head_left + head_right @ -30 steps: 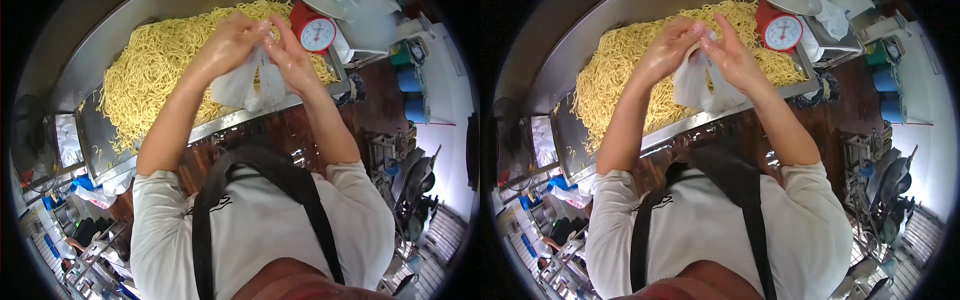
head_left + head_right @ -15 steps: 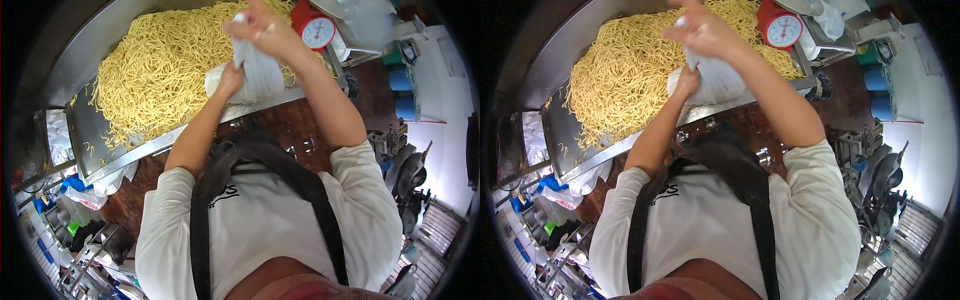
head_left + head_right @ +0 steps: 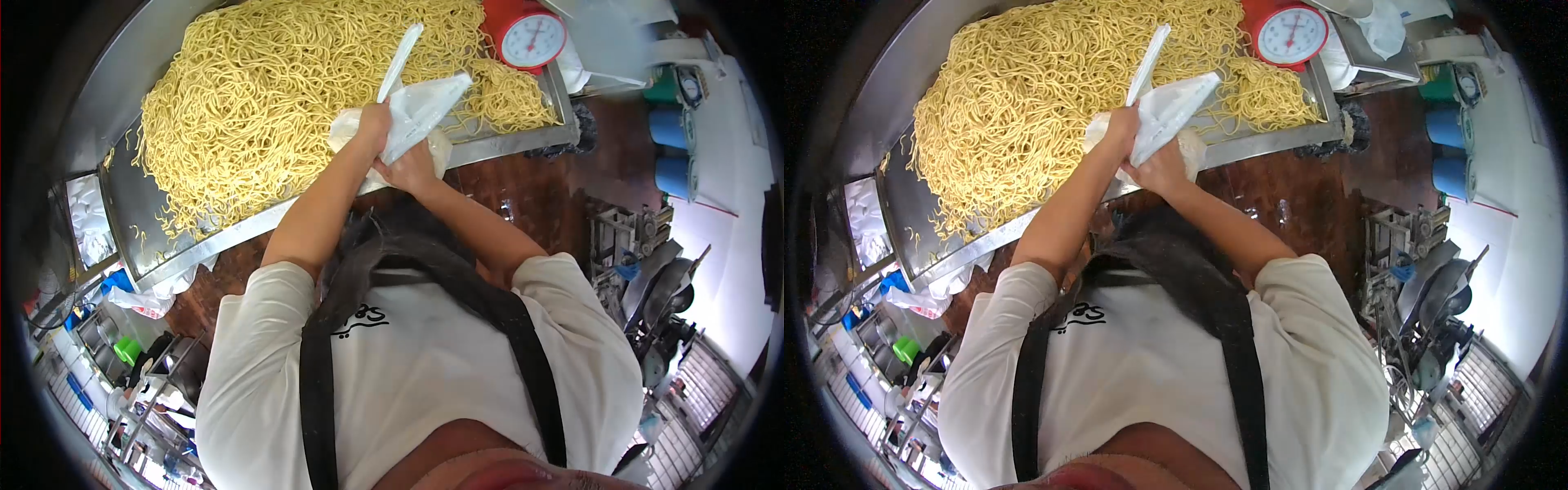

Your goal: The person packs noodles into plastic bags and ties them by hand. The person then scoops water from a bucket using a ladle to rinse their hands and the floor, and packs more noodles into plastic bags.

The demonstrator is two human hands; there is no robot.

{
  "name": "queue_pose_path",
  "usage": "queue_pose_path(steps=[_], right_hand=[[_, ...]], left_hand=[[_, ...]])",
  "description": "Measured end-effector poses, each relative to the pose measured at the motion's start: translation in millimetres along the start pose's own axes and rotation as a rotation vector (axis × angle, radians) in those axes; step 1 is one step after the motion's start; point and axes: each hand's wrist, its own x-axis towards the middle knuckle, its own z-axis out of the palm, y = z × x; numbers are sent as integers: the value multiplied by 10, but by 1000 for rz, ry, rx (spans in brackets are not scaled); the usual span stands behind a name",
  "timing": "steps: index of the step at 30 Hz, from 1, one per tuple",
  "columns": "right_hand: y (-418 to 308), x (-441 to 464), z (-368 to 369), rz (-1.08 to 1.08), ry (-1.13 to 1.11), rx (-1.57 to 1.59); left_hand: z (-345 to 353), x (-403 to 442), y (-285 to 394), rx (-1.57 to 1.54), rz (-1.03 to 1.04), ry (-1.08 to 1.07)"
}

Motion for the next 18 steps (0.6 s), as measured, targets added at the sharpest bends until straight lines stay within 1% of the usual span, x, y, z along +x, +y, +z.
queue_pose_path(steps=[1, 4, 7, 9, 10, 11, 13, 14, 15, 16, 17, 18], right_hand=[[64, 31, 56, 27, 30, 24], [236, 88, 77, 41, 11, 60], [314, 171, 85, 266, 91, 490], [355, 115, 20, 362, -68, 646], [407, 162, 10, 400, -140, 718], [389, 225, -1, 387, -169, 798], [300, 295, -26, 373, -226, 962], [336, 334, 55, 521, -152, 1105], [384, 362, 175, 673, -78, 1245], [384, 343, 247, 834, 0, 1380], [304, 429, 116, 918, 54, 1432], [300, 443, 98, 916, 27, 1447]], left_hand=[[17, 1, 8, 62, 20, 8], [243, -387, 225, 183, 120, 180], [593, -860, 455, 57, 311, 204], [534, -1208, 606, -20, 264, 139], [484, -1255, 690, -57, 253, 99], [320, -1204, 659, -115, 283, 60], [-51, -1441, 803, -226, 279, -4], [-283, -1437, 734, -223, 419, 54], [-449, -1526, 654, -275, 466, 156], [-659, -1639, 458, -222, 513, 313], [-837, -1731, 202, -183, 430, 419], [-994, -1775, -99, -169, 272, 448]])
